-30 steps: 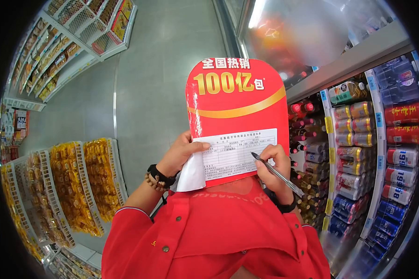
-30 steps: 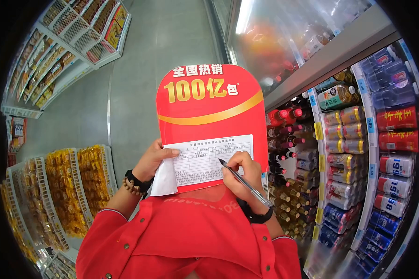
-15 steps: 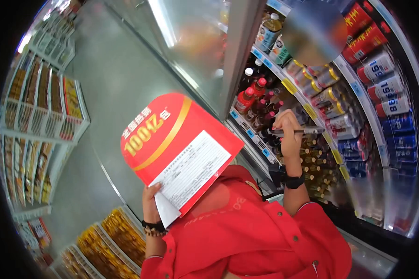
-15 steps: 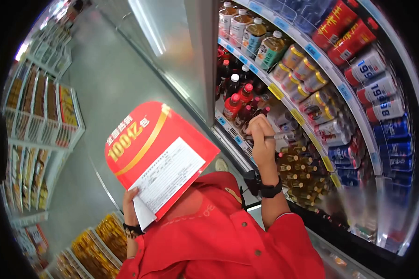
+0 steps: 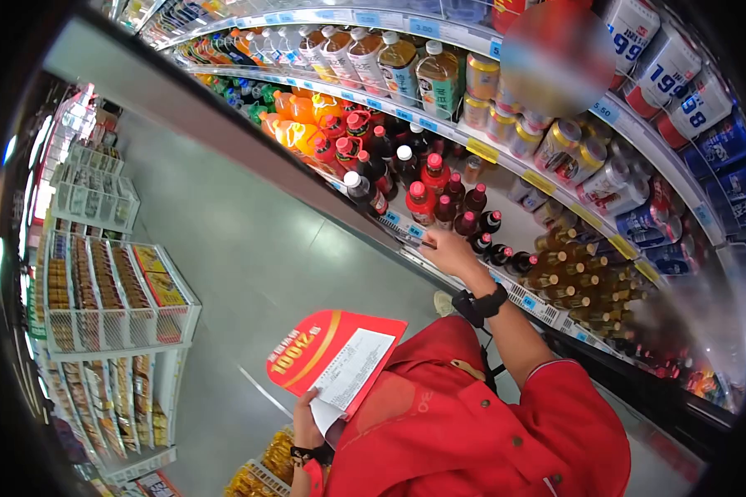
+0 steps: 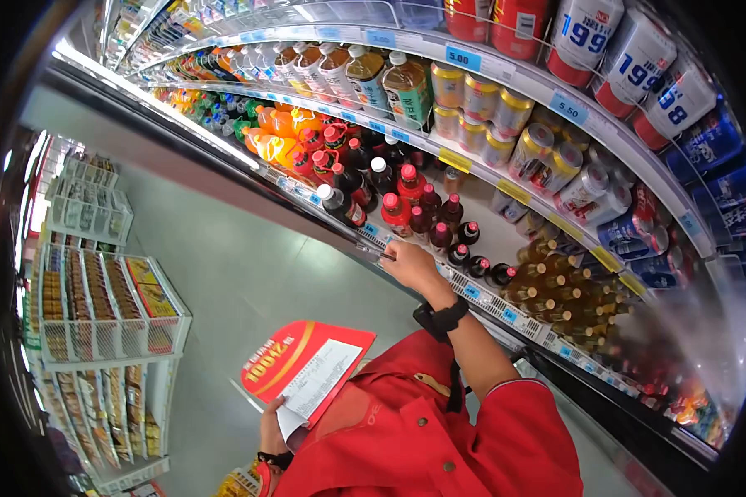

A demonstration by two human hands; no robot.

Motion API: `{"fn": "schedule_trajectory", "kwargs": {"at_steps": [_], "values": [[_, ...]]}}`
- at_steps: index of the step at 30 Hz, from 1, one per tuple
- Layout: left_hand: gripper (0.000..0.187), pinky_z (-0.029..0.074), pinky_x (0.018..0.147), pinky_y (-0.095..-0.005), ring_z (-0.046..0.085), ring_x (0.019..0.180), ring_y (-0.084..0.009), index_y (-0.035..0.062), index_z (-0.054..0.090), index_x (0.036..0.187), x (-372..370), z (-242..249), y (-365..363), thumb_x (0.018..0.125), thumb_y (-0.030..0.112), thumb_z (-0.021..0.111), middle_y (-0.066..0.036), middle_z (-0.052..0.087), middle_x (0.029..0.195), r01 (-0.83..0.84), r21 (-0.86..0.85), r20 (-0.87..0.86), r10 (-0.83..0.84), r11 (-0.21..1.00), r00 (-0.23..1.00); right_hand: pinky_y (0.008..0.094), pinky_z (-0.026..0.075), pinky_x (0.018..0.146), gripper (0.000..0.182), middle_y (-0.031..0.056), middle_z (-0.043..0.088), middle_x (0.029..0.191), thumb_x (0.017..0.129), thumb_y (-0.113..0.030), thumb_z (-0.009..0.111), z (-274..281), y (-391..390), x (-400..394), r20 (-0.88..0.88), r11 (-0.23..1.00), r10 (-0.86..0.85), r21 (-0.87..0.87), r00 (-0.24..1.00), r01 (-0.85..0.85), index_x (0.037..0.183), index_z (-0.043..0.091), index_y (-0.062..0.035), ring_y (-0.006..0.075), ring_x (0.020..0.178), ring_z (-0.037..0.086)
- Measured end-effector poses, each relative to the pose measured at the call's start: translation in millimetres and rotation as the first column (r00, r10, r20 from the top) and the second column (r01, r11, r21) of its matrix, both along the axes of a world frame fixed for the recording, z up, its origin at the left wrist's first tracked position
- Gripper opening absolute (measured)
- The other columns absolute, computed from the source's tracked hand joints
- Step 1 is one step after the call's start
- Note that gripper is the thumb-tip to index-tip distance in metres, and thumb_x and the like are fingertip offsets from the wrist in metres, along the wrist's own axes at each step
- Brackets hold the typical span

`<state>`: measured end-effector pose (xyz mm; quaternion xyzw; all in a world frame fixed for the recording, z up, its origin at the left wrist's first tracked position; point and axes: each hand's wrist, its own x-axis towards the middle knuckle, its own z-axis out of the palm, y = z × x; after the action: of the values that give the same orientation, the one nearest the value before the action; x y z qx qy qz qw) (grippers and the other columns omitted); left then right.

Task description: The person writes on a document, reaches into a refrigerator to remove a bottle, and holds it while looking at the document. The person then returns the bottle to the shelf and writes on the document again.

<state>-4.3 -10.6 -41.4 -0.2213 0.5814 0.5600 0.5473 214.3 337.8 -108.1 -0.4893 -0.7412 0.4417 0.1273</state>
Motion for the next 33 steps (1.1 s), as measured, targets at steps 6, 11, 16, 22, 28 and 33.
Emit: {"fn": "schedule_trajectory", "kwargs": {"at_steps": [6, 11, 16, 22, 28, 33], "values": [[0.041, 0.047, 0.088, -0.0469, 0.057, 0.101, -0.0350, -0.0032, 0.045, 0.118, 14.9, 7.3, 10.9, 0.083, 0.018, 0.048, -0.022, 0.056, 0.114, -0.013, -0.050, 0.046, 0.015, 0.999, 0.999, 0.0427, 0.047, 0.069, 0.031, 0.0167, 0.064, 0.083, 0.082, -0.035, 0.056, -36.5, 35.9, -27.2, 0.015, 0.990, 0.073, -0.125, 0.997, -0.071, 0.088, 0.061, -0.0054, 0.0337, 0.082, 0.061], [0.041, 0.049, 0.083, -0.0471, 0.059, 0.096, -0.0358, -0.0029, 0.044, 0.118, 8.4, 9.0, 18.5, 0.083, 0.018, 0.048, -0.022, 0.057, 0.111, 0.035, -0.135, 0.053, -0.028, 0.990, 0.998, 0.0472, 0.045, 0.073, 0.027, 0.0196, 0.062, 0.086, 0.085, -0.030, 0.053, -71.3, 52.2, -57.8, -0.121, 0.994, -0.067, -0.097, 0.990, 0.056, 0.091, 0.059, -0.0042, 0.0377, 0.085, 0.059], [0.041, 0.048, 0.084, -0.0492, 0.058, 0.098, -0.0357, -0.0029, 0.044, 0.119, -15.7, 10.4, 12.0, 0.084, 0.018, 0.046, -0.022, 0.057, 0.112, 0.067, -0.130, 0.029, -0.063, 0.989, 0.998, 0.0457, 0.046, 0.076, 0.027, 0.0184, 0.063, 0.091, 0.084, -0.028, 0.054, -70.4, 53.8, -91.6, 0.032, 0.998, -0.067, -0.018, 0.997, 0.068, 0.096, 0.060, -0.0046, 0.0357, 0.090, 0.059], [0.041, 0.050, 0.080, -0.0479, 0.059, 0.097, -0.0341, -0.0023, 0.044, 0.119, -34.7, -9.8, -15.8, 0.087, 0.022, 0.044, -0.020, 0.057, 0.112, -0.069, -0.015, 0.062, 0.070, 0.998, 0.996, 0.0423, 0.047, 0.074, 0.031, 0.0170, 0.064, 0.090, 0.072, -0.030, 0.059, -80.6, 61.7, -121.2, 0.141, 0.987, -0.133, -0.072, 0.981, 0.145, 0.094, 0.064, -0.0084, 0.0333, 0.086, 0.062], [0.038, 0.051, 0.074, -0.0451, 0.062, 0.086, -0.0322, 0.0003, 0.048, 0.114, -35.3, -10.0, -27.8, 0.085, 0.025, 0.046, -0.017, 0.062, 0.103, -0.040, -0.111, 0.046, 0.045, 0.993, 0.998, 0.0422, 0.049, 0.072, 0.026, 0.0153, 0.065, 0.091, 0.077, -0.027, 0.055, -93.4, 105.7, -103.9, 0.201, 0.943, -0.328, 0.124, 0.923, 0.309, 0.094, 0.064, -0.0097, 0.0327, 0.088, 0.062], [0.034, 0.050, 0.076, -0.0446, 0.061, 0.090, -0.0321, 0.0005, 0.050, 0.110, -34.8, -8.0, -14.3, 0.083, 0.022, 0.049, -0.015, 0.061, 0.102, -0.067, -0.131, 0.095, 0.079, 0.989, 0.992, 0.0446, 0.050, 0.070, 0.019, 0.0154, 0.065, 0.084, 0.074, -0.021, 0.058, -102.2, 178.1, -85.2, 0.283, 0.921, -0.357, 0.269, 0.890, 0.283, 0.087, 0.066, -0.0105, 0.0332, 0.081, 0.063]]}}
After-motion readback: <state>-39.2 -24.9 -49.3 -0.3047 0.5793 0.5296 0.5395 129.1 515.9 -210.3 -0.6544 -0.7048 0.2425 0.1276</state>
